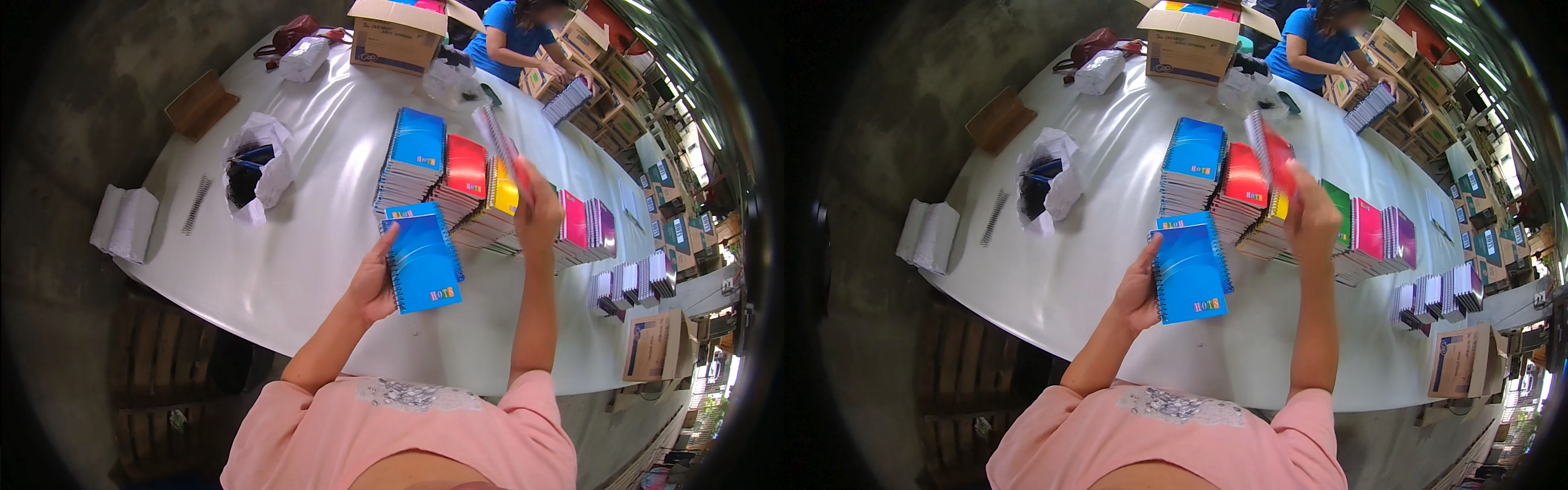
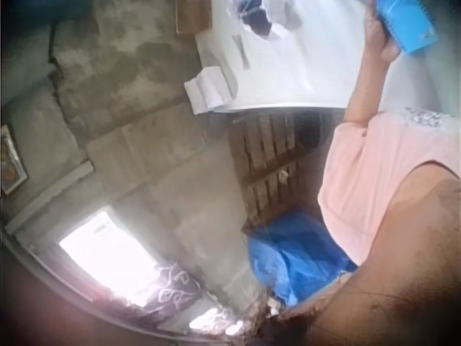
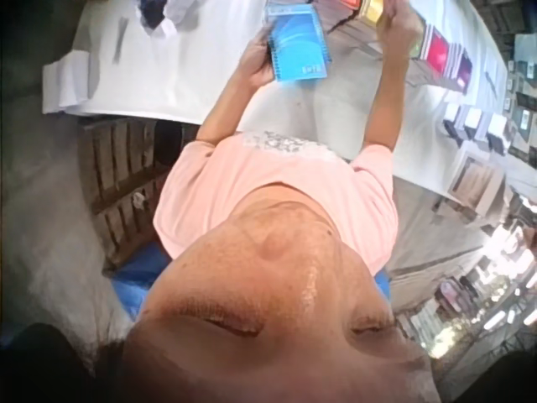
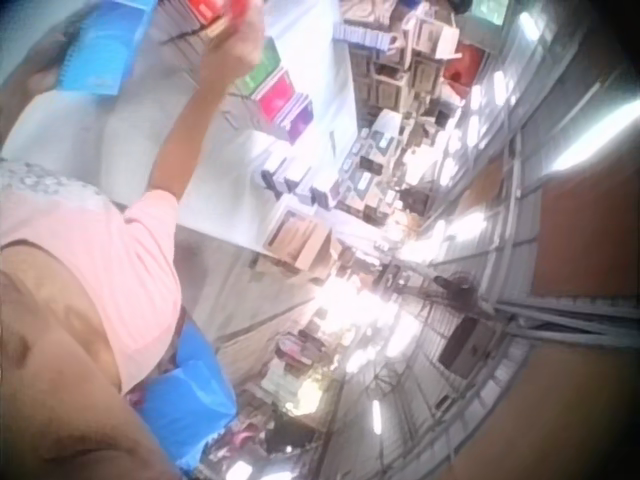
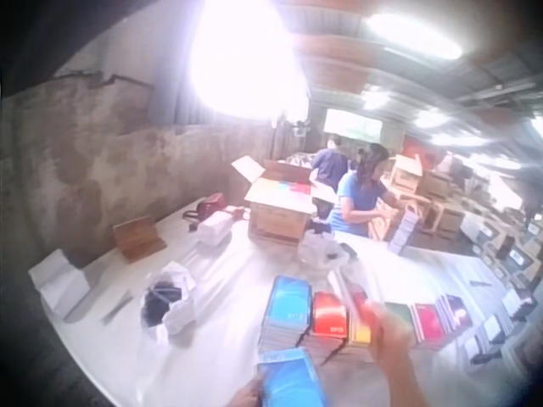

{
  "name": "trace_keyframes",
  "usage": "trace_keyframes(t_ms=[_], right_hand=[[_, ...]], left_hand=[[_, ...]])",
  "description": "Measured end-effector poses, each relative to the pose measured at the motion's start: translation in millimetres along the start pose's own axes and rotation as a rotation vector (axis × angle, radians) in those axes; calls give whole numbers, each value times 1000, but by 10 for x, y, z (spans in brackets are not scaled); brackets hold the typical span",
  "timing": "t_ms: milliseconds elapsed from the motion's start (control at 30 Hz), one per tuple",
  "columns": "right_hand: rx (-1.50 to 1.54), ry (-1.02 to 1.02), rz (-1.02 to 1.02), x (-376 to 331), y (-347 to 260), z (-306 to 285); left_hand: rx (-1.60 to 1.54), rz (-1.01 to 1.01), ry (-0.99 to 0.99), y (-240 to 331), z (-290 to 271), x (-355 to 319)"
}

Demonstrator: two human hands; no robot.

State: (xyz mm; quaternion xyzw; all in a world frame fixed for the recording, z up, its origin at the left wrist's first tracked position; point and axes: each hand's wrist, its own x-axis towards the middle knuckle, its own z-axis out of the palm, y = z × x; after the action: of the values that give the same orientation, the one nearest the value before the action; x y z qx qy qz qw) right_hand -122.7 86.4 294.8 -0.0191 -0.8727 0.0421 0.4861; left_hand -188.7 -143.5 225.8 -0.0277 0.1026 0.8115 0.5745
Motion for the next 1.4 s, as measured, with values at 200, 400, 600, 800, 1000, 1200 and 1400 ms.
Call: trace_keyframes(t_ms=[200,400,600,800,1000,1200,1400], right_hand=[[-70,-535,-323,-723,-1072,-459],[508,-1001,102,-382,-14,-834],[47,-607,482,-648,1283,-837],[-31,-845,372,-898,1585,-485],[81,-893,336,-774,1661,-663],[42,-704,168,-954,1604,-656],[248,-674,356,-870,1675,-647]], left_hand=[[17,-54,-150,-159,-144,-54],[-45,-173,48,-496,-367,35],[-47,-175,-39,-744,-134,201],[44,-137,35,-919,-38,288],[72,-105,35,-1032,72,332],[50,-82,24,-1096,97,332],[28,-58,13,-1153,19,337]])
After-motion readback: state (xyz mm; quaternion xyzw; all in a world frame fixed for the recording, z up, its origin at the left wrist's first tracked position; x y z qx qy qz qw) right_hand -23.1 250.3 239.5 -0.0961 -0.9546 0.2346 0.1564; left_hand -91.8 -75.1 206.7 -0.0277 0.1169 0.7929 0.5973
